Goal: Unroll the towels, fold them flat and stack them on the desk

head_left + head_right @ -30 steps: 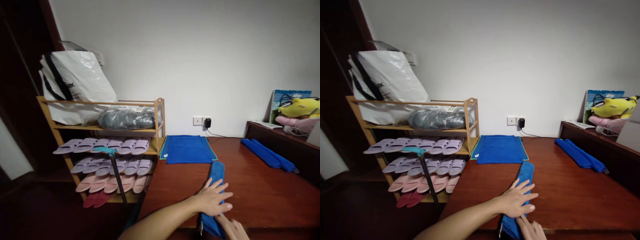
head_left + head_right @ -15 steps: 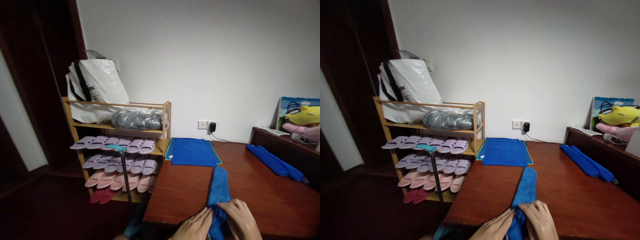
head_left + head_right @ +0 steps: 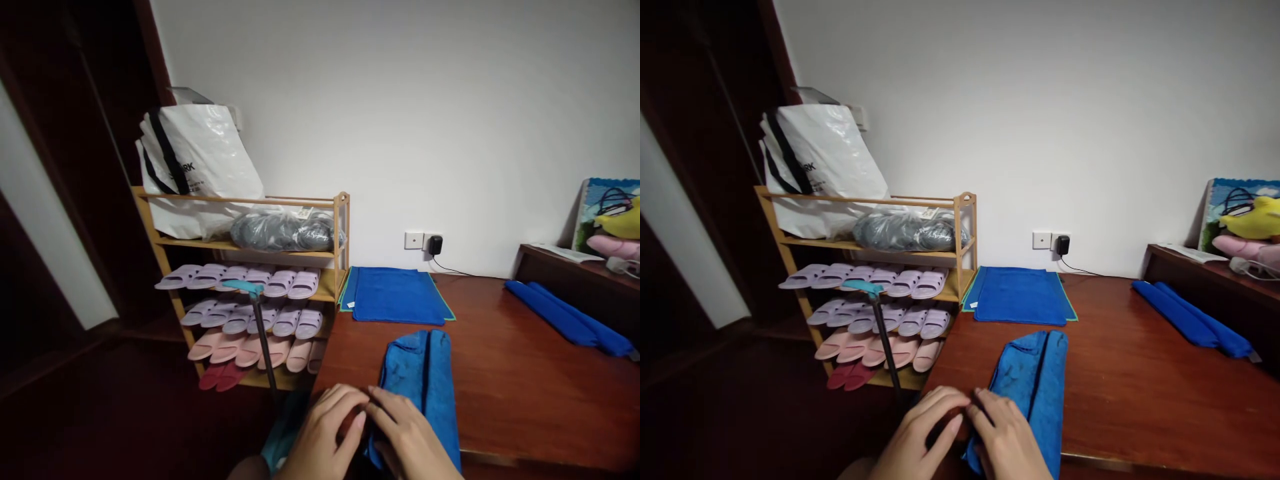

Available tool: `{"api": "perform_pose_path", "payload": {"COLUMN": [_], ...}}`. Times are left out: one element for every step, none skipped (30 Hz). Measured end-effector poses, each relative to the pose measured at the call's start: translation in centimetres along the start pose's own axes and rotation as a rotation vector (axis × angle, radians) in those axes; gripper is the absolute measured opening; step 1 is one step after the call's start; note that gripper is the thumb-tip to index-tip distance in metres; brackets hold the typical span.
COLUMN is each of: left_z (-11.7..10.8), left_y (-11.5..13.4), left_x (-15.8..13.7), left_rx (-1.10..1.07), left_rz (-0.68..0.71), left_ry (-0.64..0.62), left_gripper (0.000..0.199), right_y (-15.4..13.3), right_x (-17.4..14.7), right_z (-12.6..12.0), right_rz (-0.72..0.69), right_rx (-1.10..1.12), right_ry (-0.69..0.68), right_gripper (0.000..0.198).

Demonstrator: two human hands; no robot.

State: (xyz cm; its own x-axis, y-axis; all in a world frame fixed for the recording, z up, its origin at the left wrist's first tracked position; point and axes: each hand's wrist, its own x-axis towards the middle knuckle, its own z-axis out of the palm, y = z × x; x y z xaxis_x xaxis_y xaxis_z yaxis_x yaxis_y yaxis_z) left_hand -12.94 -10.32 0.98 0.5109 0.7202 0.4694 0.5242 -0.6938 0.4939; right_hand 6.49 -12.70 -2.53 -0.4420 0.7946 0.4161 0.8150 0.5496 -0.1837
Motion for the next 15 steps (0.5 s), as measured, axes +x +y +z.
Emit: {"api": "perform_pose_path", "payload": {"left_z": [0.7,1.7,2.6,3.5,4.3,4.9,5.3,5.6,5.6,5.6,5.4,5.3,5.2,5.0,4.9], "left_y": [-0.2,-0.6,-1.1,-1.6,-2.0,-2.4,-2.7,-2.9,-3.0,-3.1,-3.1,-3.1,-3.1,-3.0,-3.0], "left_x": [0.9,1.7,2.3,2.7,3.0,3.1,3.0,2.9,2.8,2.6,2.5,2.4,2.3,2.2,2.2], "left_rx": [0.019,0.051,0.092,0.135,0.175,0.210,0.237,0.257,0.271,0.282,0.290,0.297,0.301,0.304,0.304], "left_rz": [0.032,0.058,0.077,0.093,0.105,0.113,0.119,0.125,0.134,0.145,0.154,0.159,0.161,0.159,0.156], "left_ry": [-0.035,-0.074,-0.116,-0.156,-0.188,-0.206,-0.215,-0.218,-0.219,-0.219,-0.220,-0.218,-0.217,-0.218,-0.221], "left_gripper": [0.030,0.033,0.035,0.038,0.040,0.041,0.042,0.042,0.042,0.042,0.042,0.041,0.041,0.041,0.041], "right_y": [0.2,0.4,0.6,0.8,1.0,1.1,1.2,1.4,1.6,1.9,2.3,2.6,3.0,3.3,3.6], "right_x": [-0.2,-0.4,-0.6,-0.9,-1.0,-1.1,-1.0,-0.7,-0.3,0.3,1.0,1.7,2.4,3.0,3.5], "right_z": [0.0,0.0,0.2,0.3,0.4,0.3,0.1,-0.1,-0.4,-0.6,-0.8,-0.8,-0.7,-0.5,-0.2], "right_rz": [0.039,0.074,0.097,0.105,0.105,0.112,0.131,0.165,0.208,0.259,0.313,0.360,0.398,0.421,0.430], "right_rx": [-0.028,-0.042,-0.039,-0.020,0.012,0.050,0.095,0.145,0.186,0.194,0.166,0.111,0.043,-0.023,-0.072], "right_ry": [-0.007,-0.023,-0.046,-0.069,-0.084,-0.088,-0.084,-0.083,-0.088,-0.104,-0.124,-0.147,-0.167,-0.181,-0.190], "right_gripper": [0.047,0.044,0.040,0.036,0.033,0.032,0.030,0.028,0.028,0.032,0.039,0.046,0.051,0.054,0.055]}}
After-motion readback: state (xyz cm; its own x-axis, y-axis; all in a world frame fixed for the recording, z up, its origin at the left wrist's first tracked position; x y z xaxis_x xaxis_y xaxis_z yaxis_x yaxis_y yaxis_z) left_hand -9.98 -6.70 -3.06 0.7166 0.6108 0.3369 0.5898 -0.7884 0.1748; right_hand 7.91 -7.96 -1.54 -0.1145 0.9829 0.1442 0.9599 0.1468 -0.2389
